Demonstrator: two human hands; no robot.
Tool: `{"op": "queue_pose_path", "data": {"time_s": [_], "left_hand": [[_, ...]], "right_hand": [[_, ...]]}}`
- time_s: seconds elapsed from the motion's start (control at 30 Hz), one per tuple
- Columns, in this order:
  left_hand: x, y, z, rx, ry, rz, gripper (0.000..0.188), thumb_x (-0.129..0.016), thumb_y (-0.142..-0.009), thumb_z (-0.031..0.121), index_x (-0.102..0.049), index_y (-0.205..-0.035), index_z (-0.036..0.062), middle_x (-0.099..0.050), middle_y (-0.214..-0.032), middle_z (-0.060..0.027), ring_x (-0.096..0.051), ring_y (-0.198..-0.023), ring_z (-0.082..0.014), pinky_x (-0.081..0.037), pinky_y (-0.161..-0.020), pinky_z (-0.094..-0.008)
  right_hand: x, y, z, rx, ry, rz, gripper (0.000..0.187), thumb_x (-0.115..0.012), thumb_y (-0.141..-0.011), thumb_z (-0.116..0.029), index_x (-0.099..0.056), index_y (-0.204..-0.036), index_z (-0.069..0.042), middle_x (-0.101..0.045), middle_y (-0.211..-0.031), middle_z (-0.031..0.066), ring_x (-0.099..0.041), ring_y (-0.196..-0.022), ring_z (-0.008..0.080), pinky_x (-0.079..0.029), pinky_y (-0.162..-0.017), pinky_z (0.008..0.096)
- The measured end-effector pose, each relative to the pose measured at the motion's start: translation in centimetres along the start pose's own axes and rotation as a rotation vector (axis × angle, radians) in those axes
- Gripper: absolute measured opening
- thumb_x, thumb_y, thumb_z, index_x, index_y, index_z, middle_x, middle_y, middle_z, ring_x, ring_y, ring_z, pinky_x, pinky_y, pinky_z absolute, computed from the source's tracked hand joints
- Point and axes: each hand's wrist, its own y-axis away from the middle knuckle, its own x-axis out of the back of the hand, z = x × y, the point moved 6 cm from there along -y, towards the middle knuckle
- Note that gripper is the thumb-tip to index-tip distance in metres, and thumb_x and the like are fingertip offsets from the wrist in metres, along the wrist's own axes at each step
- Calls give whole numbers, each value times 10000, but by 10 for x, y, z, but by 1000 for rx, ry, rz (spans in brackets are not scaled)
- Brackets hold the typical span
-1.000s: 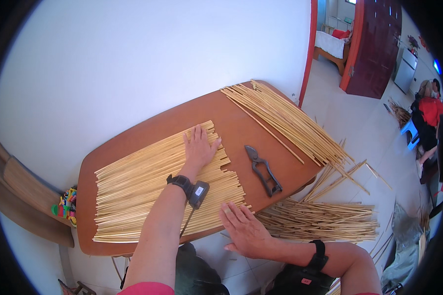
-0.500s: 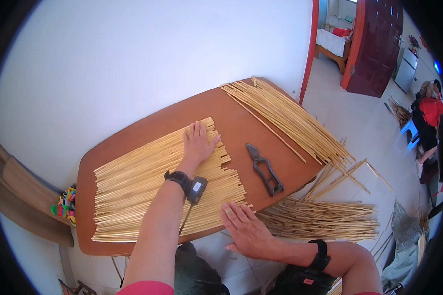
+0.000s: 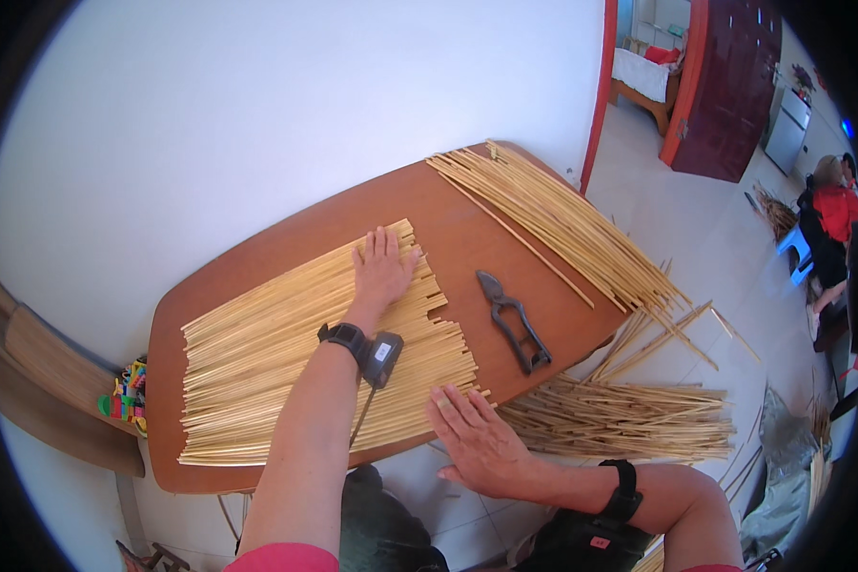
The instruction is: The person assembles a bamboo mat by hand by threading long bamboo sticks through white strings on a wooden table. They align the sticks, thread the string over and under them, and use a pair of shears to trim the ends of the bamboo sticks.
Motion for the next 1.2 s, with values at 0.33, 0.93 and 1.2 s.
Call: {"op": "queue_pose_path", "data": {"time_s": [0.33, 0.93, 1.2], "left_hand": [[-4, -3, -2, -3, -22, 29, 660, -260, -988, 468, -213, -1508, 64, -154, -1587, -121, -110, -1471, -278, -72, -1180, -499], [0, 2, 2, -37, 17, 131, 590, -306, -986, 381, -276, -1487, 71, -204, -1574, -115, -152, -1463, -275, -105, -1177, -505], [-12, -3, -10, -87, -62, 225, 574, -337, -981, 355, -288, -1482, 79, -223, -1568, -115, -176, -1457, -280, -112, -1171, -521]], "right_hand": [[0, 0, 2, -3, 5, 11, 926, -698, -779, -435, -285, -1416, 96, -290, -1484, 246, -240, -1408, 375, -215, -1139, 483], [42, -102, 99, -248, -1430, 250, 827, -364, -988, -527, -83, -1483, 72, -116, -1560, 241, -129, -1463, 295, -137, -1188, 376], [34, -205, 127, -340, -1653, 191, 989, -278, -931, -688, 58, -1475, 66, 57, -1577, 214, -1, -1476, 265, -52, -1195, 358]]}}
